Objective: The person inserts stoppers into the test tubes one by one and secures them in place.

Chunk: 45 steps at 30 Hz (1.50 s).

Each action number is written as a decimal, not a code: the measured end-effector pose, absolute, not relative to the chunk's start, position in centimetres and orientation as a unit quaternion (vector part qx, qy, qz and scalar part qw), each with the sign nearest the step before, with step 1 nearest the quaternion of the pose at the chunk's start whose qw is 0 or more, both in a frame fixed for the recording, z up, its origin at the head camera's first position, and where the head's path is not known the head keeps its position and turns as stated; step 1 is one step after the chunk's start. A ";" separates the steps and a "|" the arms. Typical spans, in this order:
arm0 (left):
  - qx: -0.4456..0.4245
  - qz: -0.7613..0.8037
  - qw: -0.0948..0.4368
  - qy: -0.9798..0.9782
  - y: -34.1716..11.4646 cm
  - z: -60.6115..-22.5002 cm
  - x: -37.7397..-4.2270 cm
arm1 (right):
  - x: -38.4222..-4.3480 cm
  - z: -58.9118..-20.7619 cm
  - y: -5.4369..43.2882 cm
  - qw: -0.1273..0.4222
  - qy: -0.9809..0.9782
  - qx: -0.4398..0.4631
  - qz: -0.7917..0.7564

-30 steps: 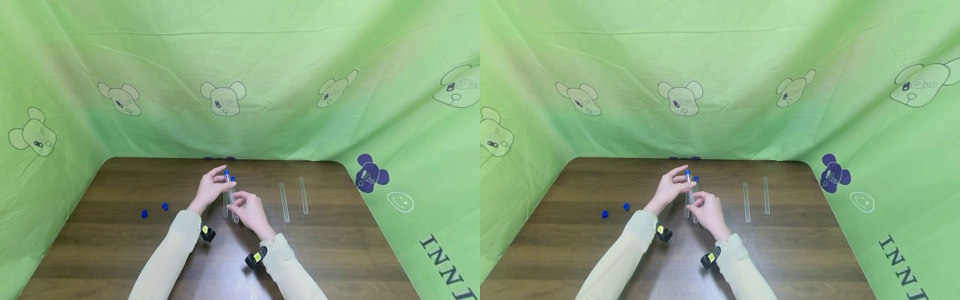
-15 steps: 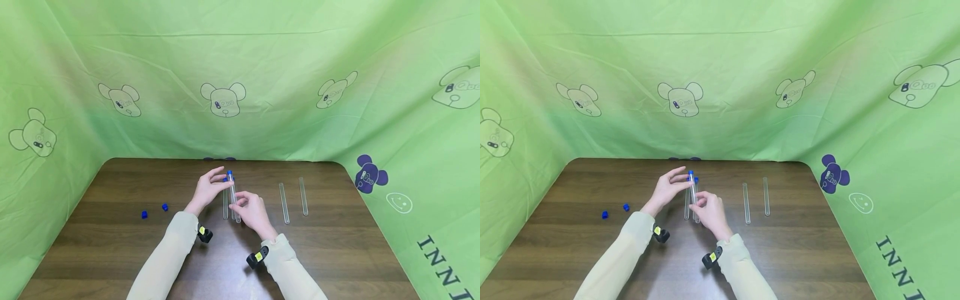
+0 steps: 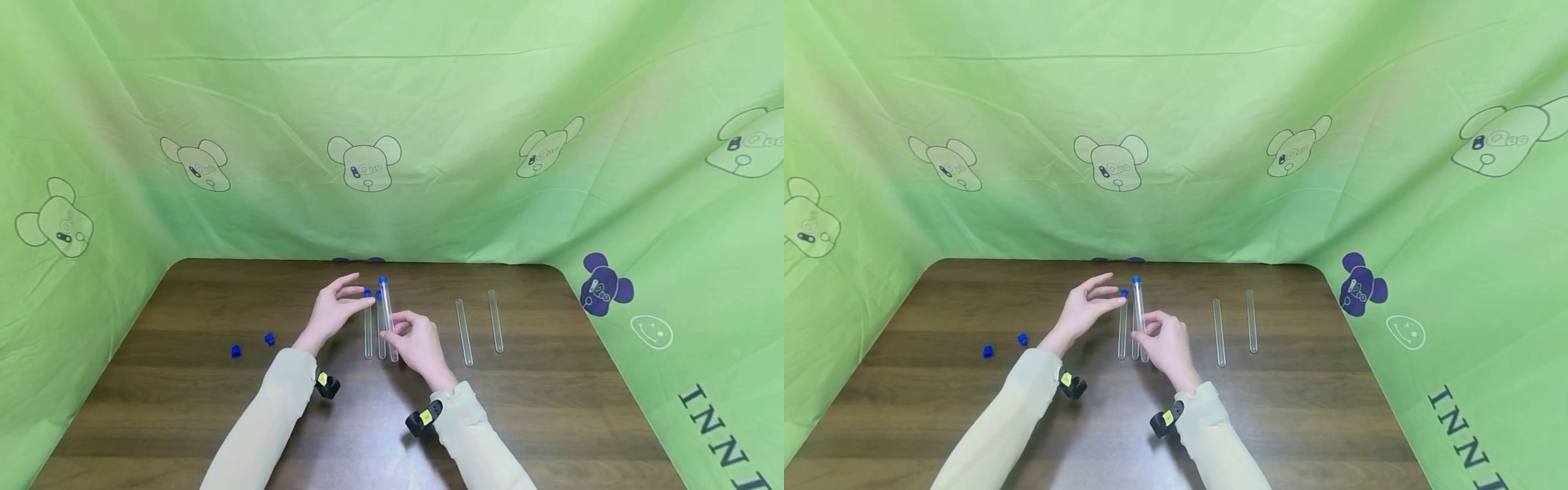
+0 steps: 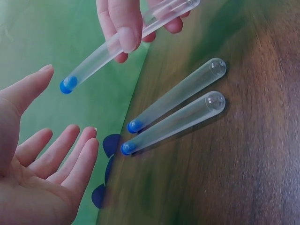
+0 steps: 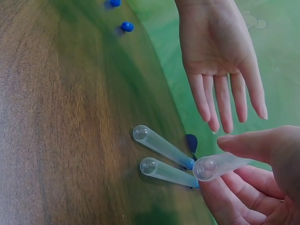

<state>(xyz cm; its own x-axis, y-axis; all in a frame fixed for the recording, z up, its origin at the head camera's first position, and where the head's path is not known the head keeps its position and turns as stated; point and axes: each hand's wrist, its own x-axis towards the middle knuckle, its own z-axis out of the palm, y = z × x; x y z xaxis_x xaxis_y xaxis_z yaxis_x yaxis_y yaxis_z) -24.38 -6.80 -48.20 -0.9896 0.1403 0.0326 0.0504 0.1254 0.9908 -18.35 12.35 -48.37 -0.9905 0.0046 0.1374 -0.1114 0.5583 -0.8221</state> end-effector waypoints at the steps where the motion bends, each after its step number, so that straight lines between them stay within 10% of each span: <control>1: 0.062 0.656 0.033 0.752 -6.9 -48.2 -24.3 | -18.4 -48.4 12.4 0.061 -0.881 0.029 0.468; 45: 0.069 0.614 0.027 0.786 -11.4 -47.7 -22.7 | -19.3 -48.9 14.5 0.059 -0.887 -0.019 0.458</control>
